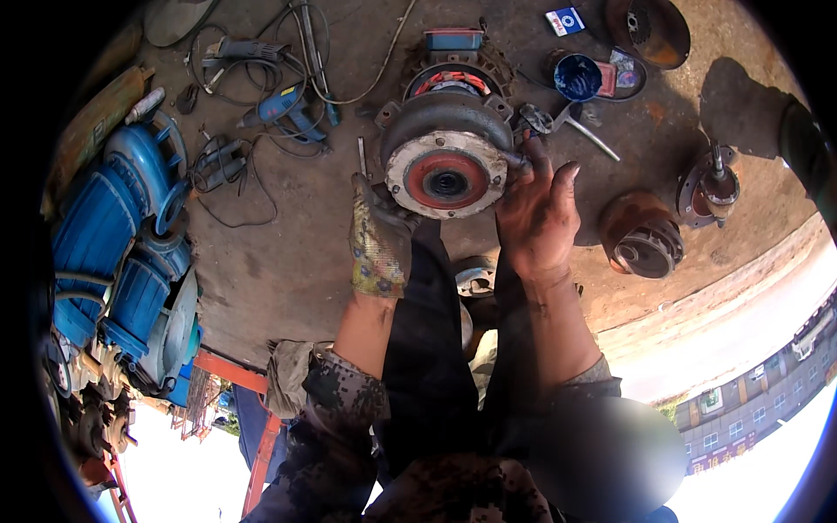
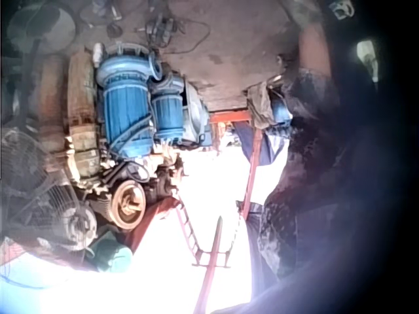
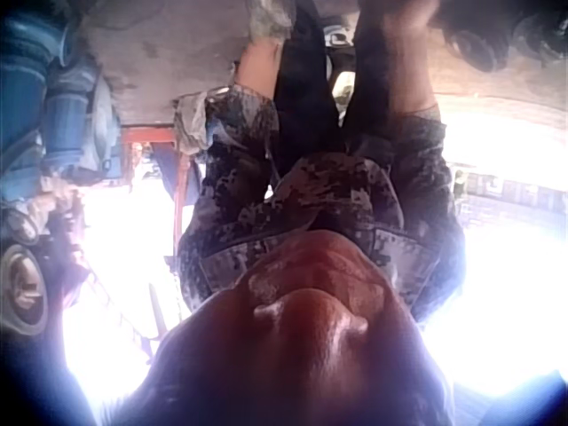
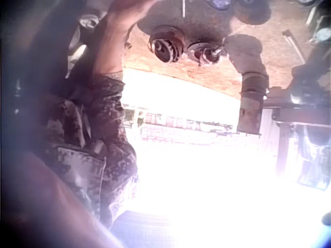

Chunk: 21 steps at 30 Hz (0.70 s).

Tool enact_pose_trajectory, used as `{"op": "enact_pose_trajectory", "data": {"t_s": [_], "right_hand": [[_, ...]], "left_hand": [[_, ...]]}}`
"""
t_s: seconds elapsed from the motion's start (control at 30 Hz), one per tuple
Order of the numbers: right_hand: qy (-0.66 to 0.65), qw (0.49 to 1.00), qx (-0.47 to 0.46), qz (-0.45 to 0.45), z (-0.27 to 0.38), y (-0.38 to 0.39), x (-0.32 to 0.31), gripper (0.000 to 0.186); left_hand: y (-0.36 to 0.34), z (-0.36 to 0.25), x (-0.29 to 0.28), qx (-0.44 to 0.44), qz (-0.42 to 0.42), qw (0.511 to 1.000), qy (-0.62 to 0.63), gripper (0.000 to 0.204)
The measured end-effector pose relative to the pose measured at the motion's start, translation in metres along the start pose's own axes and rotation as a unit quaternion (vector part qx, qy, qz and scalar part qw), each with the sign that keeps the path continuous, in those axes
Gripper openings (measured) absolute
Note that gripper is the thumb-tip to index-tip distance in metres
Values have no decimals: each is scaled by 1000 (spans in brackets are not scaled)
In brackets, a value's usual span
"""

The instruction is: The person applies blue grease to a motor shaft and then inserts it into a stator assembly. They handle the stator and rotor components, aligning and fitting them together by hand.

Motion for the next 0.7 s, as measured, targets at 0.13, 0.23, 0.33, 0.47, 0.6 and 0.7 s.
{"op": "enact_pose_trajectory", "data": {"t_s": [0.13,0.23,0.33,0.47,0.6,0.7], "right_hand": [[-15,999,17,33,2,-15,11,81],[-11,998,27,56,4,-22,12,82],[47,999,13,0,5,-27,6,84],[73,997,10,-19,8,-32,-1,88],[85,996,13,-22,6,-32,0,88],[69,997,14,-29,6,-33,-2,88]], "left_hand": [[-18,-2,11,21,42,998,30,71],[-25,0,10,8,30,999,-7,71],[-27,1,11,-8,17,999,40,68],[-36,9,11,-11,25,998,48,68],[-38,9,6,-19,15,998,51,68],[-44,13,6,-35,29,998,53,66]]}}
Point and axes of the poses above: each hand's wrist, its own y-axis away from the middle knuckle, its own x-axis out of the palm, z = x × y, the point moved 9 cm from there along -y, towards the middle knuckle, and after that the axes turned 3 degrees about -y, right-handed, at the moved point
